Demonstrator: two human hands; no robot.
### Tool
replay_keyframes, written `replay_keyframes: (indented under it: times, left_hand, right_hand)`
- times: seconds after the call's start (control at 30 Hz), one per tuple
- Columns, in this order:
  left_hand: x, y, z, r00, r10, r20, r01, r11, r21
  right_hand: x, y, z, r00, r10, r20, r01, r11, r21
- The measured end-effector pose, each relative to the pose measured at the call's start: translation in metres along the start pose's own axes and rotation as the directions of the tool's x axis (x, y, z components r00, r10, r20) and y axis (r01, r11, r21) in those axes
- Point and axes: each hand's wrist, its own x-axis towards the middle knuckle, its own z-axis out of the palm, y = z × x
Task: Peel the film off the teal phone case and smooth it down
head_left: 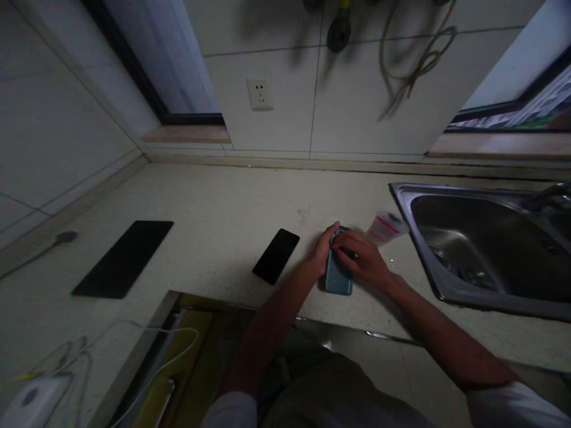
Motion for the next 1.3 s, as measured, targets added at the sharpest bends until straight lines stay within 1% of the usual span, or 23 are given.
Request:
replay_keyframes:
  times: [0.13, 0.2, 0.3, 0.37, 0.47, 0.53, 0.67, 0.77, 0.83, 0.93, 1.0, 1.17, 1.3]
  left_hand:
    - [0.003, 0.001, -0.003, 1.0, -0.018, 0.005, 0.018, 1.0, -0.013]
    - [0.003, 0.001, -0.003, 1.0, -0.009, 0.011, 0.009, 1.0, -0.007]
    - [0.001, 0.002, -0.002, 1.0, 0.0, 0.029, 0.0, 1.0, 0.006]
    - [-0.002, 0.004, 0.001, 1.0, -0.012, 0.026, 0.011, 1.0, 0.015]
    - [-0.007, 0.006, 0.006, 1.0, -0.011, 0.003, 0.011, 1.0, 0.022]
    - [-0.01, 0.008, 0.008, 1.0, -0.012, -0.005, 0.012, 1.0, 0.028]
    - [-0.01, 0.01, 0.01, 0.999, -0.045, 0.015, 0.045, 0.999, 0.016]
    - [-0.006, 0.011, 0.008, 0.999, -0.028, 0.027, 0.029, 0.999, -0.021]
    - [-0.004, 0.012, 0.005, 1.0, 0.001, 0.005, -0.001, 0.999, -0.05]
    - [0.0, 0.011, 0.002, 1.0, 0.011, -0.006, -0.012, 0.998, -0.058]
    - [0.002, 0.01, -0.001, 1.0, 0.015, 0.005, -0.015, 0.999, -0.052]
    - [0.005, 0.007, -0.005, 1.0, -0.007, -0.003, 0.007, 0.999, -0.043]
    - [0.004, 0.007, -0.003, 1.0, -0.001, -0.004, 0.001, 0.999, -0.04]
  right_hand:
    - [0.003, -0.003, -0.005, 0.997, -0.05, 0.062, 0.049, 0.999, 0.007]
    - [0.003, -0.005, -0.006, 0.99, -0.081, 0.117, 0.08, 0.997, 0.018]
    - [0.003, -0.008, -0.006, 0.964, -0.137, 0.228, 0.126, 0.99, 0.063]
    - [0.002, -0.009, -0.005, 0.946, -0.159, 0.283, 0.132, 0.985, 0.11]
    - [0.002, -0.01, -0.006, 0.927, -0.145, 0.346, 0.096, 0.983, 0.155]
    - [0.002, -0.009, -0.008, 0.909, -0.123, 0.399, 0.064, 0.986, 0.156]
    - [0.004, -0.005, -0.015, 0.871, -0.052, 0.489, 0.018, 0.997, 0.074]
    - [0.004, 0.001, -0.017, 0.879, -0.004, 0.478, 0.027, 0.999, -0.041]
    - [0.002, 0.004, -0.017, 0.907, 0.024, 0.421, 0.025, 0.994, -0.111]
    - [0.0, 0.009, -0.016, 0.95, 0.09, 0.3, -0.04, 0.985, -0.168]
    - [0.0, 0.01, -0.016, 0.958, 0.12, 0.261, -0.073, 0.981, -0.181]
    - [0.002, 0.011, -0.02, 0.932, 0.075, 0.354, -0.024, 0.989, -0.145]
    - [0.003, 0.015, -0.026, 0.927, 0.035, 0.373, -0.015, 0.998, -0.056]
